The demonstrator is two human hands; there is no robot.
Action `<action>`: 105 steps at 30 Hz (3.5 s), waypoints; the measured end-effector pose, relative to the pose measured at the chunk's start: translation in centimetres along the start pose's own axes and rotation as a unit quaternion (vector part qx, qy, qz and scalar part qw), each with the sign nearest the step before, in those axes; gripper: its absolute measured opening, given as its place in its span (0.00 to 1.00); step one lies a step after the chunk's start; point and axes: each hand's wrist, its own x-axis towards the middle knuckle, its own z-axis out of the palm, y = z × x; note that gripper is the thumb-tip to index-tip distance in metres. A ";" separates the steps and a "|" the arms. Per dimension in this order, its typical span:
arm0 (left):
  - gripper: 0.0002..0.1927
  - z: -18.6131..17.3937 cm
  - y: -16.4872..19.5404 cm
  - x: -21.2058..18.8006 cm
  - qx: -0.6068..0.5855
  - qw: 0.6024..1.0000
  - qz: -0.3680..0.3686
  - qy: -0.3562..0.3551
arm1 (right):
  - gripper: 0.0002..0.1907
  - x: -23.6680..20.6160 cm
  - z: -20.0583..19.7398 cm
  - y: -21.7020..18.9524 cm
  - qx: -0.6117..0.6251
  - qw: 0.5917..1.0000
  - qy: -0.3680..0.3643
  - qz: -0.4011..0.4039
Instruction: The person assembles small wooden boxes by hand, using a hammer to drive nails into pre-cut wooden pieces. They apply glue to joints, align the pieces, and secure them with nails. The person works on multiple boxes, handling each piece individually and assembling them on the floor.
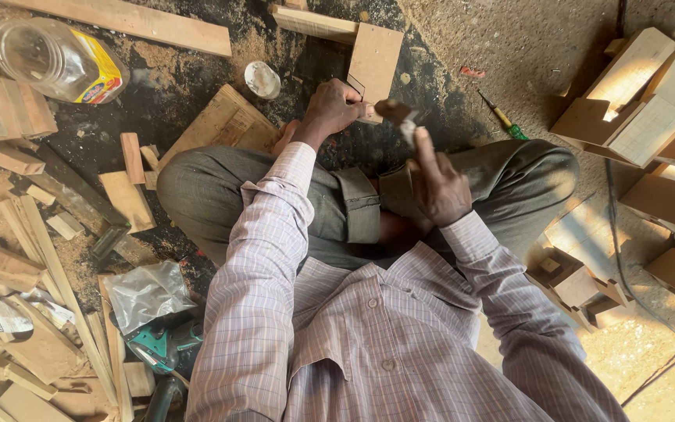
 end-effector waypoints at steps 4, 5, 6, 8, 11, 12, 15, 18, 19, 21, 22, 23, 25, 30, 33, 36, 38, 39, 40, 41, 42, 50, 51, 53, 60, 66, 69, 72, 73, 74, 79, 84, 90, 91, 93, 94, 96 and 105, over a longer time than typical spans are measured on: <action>0.10 0.0 0.1 -0.2 0.027 0.998 0.051 0.025 | 0.34 -0.2 0.1 0.1 -0.052 0.993 -0.087 0.062; 0.11 0.1 0.1 -0.5 0.014 0.999 0.038 0.009 | 0.34 -0.4 0.1 0.0 -0.030 0.996 -0.059 0.067; 0.12 0.0 0.1 -0.4 0.003 1.000 0.030 -0.003 | 0.33 -0.4 0.2 0.0 -0.017 0.997 -0.039 0.060; 0.13 0.0 0.1 -0.6 -0.002 1.000 0.009 -0.019 | 0.32 -0.5 0.2 0.0 0.011 0.999 0.003 0.042; 0.14 0.0 -0.1 -0.3 0.006 1.000 0.006 -0.023 | 0.33 -0.6 0.1 0.3 -0.026 0.994 -0.064 0.087; 0.14 0.1 -0.2 -0.3 -0.004 1.000 0.018 -0.012 | 0.33 -0.8 0.0 0.3 -0.025 0.995 -0.049 0.079; 0.17 0.4 -0.6 0.0 0.001 0.999 0.050 0.018 | 0.32 -1.2 -0.2 0.7 0.001 0.999 0.002 0.043; 0.18 0.3 -0.7 0.1 -0.016 0.999 0.040 0.009 | 0.31 -1.0 0.2 1.1 0.034 0.999 0.032 0.026; 0.18 0.3 -0.6 0.1 -0.029 0.999 0.031 -0.002 | 0.31 -0.7 0.6 1.2 0.025 0.999 0.005 0.040; 0.17 0.3 -0.5 0.2 0.012 0.998 0.060 0.025 | 0.32 -0.1 0.8 1.4 -0.027 0.995 -0.078 0.056; 0.17 0.2 -0.5 0.1 0.032 0.996 0.072 0.037 | 0.32 0.0 0.8 1.4 -0.070 0.986 -0.138 0.061; 0.17 0.3 -0.4 -0.2 0.012 0.998 0.059 0.023 | 0.33 0.0 0.7 1.1 -0.112 0.972 -0.196 0.069; 0.16 0.1 -0.4 -0.3 -0.029 0.999 0.035 0.005 | 0.32 0.2 0.3 0.9 -0.049 0.992 -0.103 0.052; 0.17 -0.1 -0.3 -0.3 -0.009 1.000 0.026 -0.006 | 0.33 -0.1 0.0 0.1 -0.018 0.999 0.028 -0.023; 0.15 -0.2 0.0 -0.2 -0.007 0.999 0.031 -0.002 | 0.33 -0.1 0.6 0.8 -0.122 0.973 -0.185 0.066; 0.15 -0.2 0.0 -0.5 -0.020 1.000 0.015 -0.001 | 0.31 -0.7 1.3 1.6 -0.055 0.993 -0.093 0.047; 0.15 -0.3 0.0 -0.5 -0.031 0.999 0.024 0.001 | 0.31 -1.0 1.7 2.0 0.022 0.996 0.088 -0.020; 0.16 -0.2 0.0 -0.6 -0.037 0.999 0.034 0.003 | 0.31 -1.3 1.8 2.1 0.016 0.998 0.061 -0.021; 0.17 -0.3 0.0 -0.5 -0.038 0.998 0.048 0.002 | 0.31 -1.4 1.9 2.2 0.008 0.999 0.039 -0.019; 0.17 -0.3 0.0 -0.4 -0.030 0.999 0.042 -0.002 | 0.31 -1.4 1.9 2.2 -0.001 1.000 0.022 -0.021; 0.17 -0.3 0.1 -0.3 -0.021 0.999 0.036 -0.007 | 0.33 -1.5 1.9 2.3 -0.052 0.997 -0.062 -0.004; 0.17 -0.7 0.5 -0.8 -0.015 1.000 0.011 -0.011 | 0.34 -1.4 1.9 2.5 0.012 0.999 0.026 -0.030; 0.16 -0.7 0.6 -0.9 -0.009 0.999 0.034 0.001 | 0.35 -1.4 1.9 2.5 -0.051 0.997 -0.053 -0.013; 0.13 -0.6 0.8 -0.9 -0.007 0.998 0.058 0.007 | 0.37 -1.4 2.0 2.4 -0.168 0.961 -0.220 0.028; 0.14 -0.7 0.7 -0.6 -0.004 0.999 0.045 0.012 | 0.35 -0.6 0.9 1.1 -0.083 0.992 -0.085 0.040; 0.20 -0.5 0.7 -0.6 0.030 0.999 0.016 -0.011 | 0.33 -0.1 0.7 -0.1 -0.061 0.993 -0.071 0.068; 0.18 -0.3 0.3 -0.8 0.008 0.999 0.032 0.007 | 0.33 0.2 1.0 0.6 -0.088 0.979 -0.142 0.120; 0.20 0.1 0.1 -1.9 0.006 0.999 0.026 0.027 | 0.33 -0.4 0.9 1.1 0.031 0.989 -0.065 0.131; 0.22 0.0 0.4 -1.8 0.015 0.999 0.019 0.029 | 0.32 -0.6 0.8 1.3 0.055 0.991 -0.012 0.117; 0.25 0.2 0.6 -2.4 0.054 0.996 0.050 0.048 | 0.32 -1.0 0.7 1.4 0.081 0.990 0.038 0.105; 0.45 0.9 3.1 -4.5 0.326 0.931 0.140 0.079 | 0.29 -1.7 0.5 1.9 0.160 0.968 0.074 0.181; 0.38 1.8 3.8 -4.7 0.377 0.909 0.153 0.093 | 0.29 -1.5 0.5 2.4 0.169 0.964 0.059 0.196; 0.24 2.2 0.3 -3.6 0.411 0.892 0.182 0.042 | 0.30 -1.7 0.8 3.0 0.175 0.962 0.055 0.202; 0.23 2.1 -0.2 -3.5 0.414 0.889 0.190 0.044 | 0.30 -1.7 0.9 3.1 0.173 0.962 0.055 0.203; 0.22 1.6 -0.9 -3.3 0.362 0.910 0.197 0.042 | 0.30 -1.8 0.9 3.1 0.172 0.962 0.059 0.202; 0.22 1.3 -1.0 -3.4 0.336 0.920 0.200 0.042 | 0.30 -1.8 0.9 3.2 0.174 0.962 0.061 0.201; 0.19 0.8 -0.9 -3.7 0.308 0.936 0.171 0.024 | 0.30 -1.8 0.8 3.1 0.178 0.962 0.065 0.195; 0.16 -0.4 1.5 -4.6 0.321 0.929 0.182 0.024 | 0.30 -1.9 0.6 3.2 0.185 0.959 0.054 0.210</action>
